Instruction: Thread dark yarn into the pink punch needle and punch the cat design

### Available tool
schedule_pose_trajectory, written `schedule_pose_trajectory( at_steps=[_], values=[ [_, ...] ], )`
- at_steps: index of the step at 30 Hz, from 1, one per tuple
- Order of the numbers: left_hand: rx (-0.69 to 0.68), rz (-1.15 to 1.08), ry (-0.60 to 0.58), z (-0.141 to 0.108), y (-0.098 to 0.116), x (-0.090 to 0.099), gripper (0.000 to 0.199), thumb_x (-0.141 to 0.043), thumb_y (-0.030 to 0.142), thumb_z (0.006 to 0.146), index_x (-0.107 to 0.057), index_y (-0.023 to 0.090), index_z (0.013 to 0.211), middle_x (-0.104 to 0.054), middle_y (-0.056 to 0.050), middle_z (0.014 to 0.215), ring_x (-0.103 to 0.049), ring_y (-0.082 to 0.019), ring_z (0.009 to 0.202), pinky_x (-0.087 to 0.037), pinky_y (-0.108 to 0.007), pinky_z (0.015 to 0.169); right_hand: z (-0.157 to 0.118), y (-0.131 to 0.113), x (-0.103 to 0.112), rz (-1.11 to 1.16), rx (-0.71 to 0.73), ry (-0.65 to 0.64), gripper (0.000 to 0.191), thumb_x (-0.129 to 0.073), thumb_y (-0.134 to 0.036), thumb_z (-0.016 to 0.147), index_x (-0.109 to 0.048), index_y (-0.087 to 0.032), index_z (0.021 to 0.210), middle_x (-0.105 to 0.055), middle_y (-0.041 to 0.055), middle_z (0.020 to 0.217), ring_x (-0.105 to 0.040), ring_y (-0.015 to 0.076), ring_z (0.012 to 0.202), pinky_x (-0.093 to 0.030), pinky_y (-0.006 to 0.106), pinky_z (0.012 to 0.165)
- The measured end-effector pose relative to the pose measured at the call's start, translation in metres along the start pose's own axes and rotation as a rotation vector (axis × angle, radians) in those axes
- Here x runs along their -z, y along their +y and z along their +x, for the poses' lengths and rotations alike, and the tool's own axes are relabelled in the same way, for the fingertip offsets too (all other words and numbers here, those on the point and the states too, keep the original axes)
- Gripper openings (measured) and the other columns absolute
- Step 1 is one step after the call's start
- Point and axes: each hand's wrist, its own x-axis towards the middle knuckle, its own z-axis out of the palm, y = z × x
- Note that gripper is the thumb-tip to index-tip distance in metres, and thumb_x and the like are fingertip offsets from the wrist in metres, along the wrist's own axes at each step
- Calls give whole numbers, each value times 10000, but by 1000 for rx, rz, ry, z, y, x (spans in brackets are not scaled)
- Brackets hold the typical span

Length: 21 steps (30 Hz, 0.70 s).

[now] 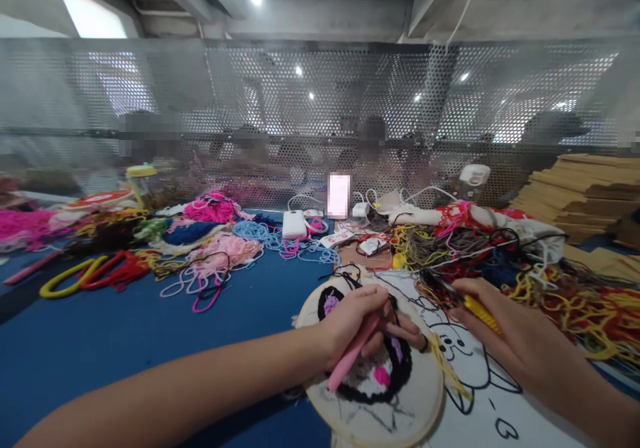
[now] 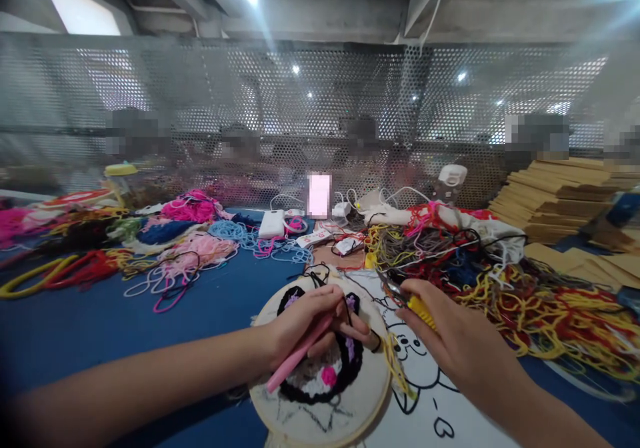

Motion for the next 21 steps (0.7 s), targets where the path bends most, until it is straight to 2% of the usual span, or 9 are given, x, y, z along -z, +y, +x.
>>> schedule_pose_trajectory(
  at_steps=[6,9,12,17,21],
  values=[
    [-25,33,-14,0,-1,1,228,-416,328,855,-395,170,693,-656,-50,689,-394,-44,254,-205,-155,248,-3,-13,-4,49,176,-154,270,-346,-302,915,-475,-242,1144,-654,78,1026,-647,207,899,-517,287,679],
    [-23,58,9,0,-3,3,228,-442,357,842,-417,178,703,-548,32,509,-370,-53,242,-196,-154,252,-4,-20,-4,54,257,-256,311,-354,-276,912,-465,-235,1200,-642,85,986,-638,199,871,-511,283,670],
    [-14,73,31,1,-4,6,224,-438,365,847,-425,183,717,-502,61,474,-361,-49,239,-215,-154,258,-4,-22,-4,43,297,-342,379,-370,-279,910,-411,-232,1284,-626,82,954,-627,188,826,-505,281,650],
    [-8,102,22,1,-5,7,220,-414,351,853,-424,184,709,-480,64,465,-371,-55,241,-224,-164,256,-3,-17,-4,-52,353,-324,428,-401,-313,896,-404,-234,1317,-617,85,935,-621,180,708,-495,280,559],
    [-3,114,30,0,-4,6,234,-437,389,838,-421,187,721,-494,65,468,-362,-54,242,-242,-160,270,-3,-14,-4,-125,392,-285,435,-414,-304,885,-434,-207,1309,-626,99,922,-622,190,699,-485,276,525]
  ],
)
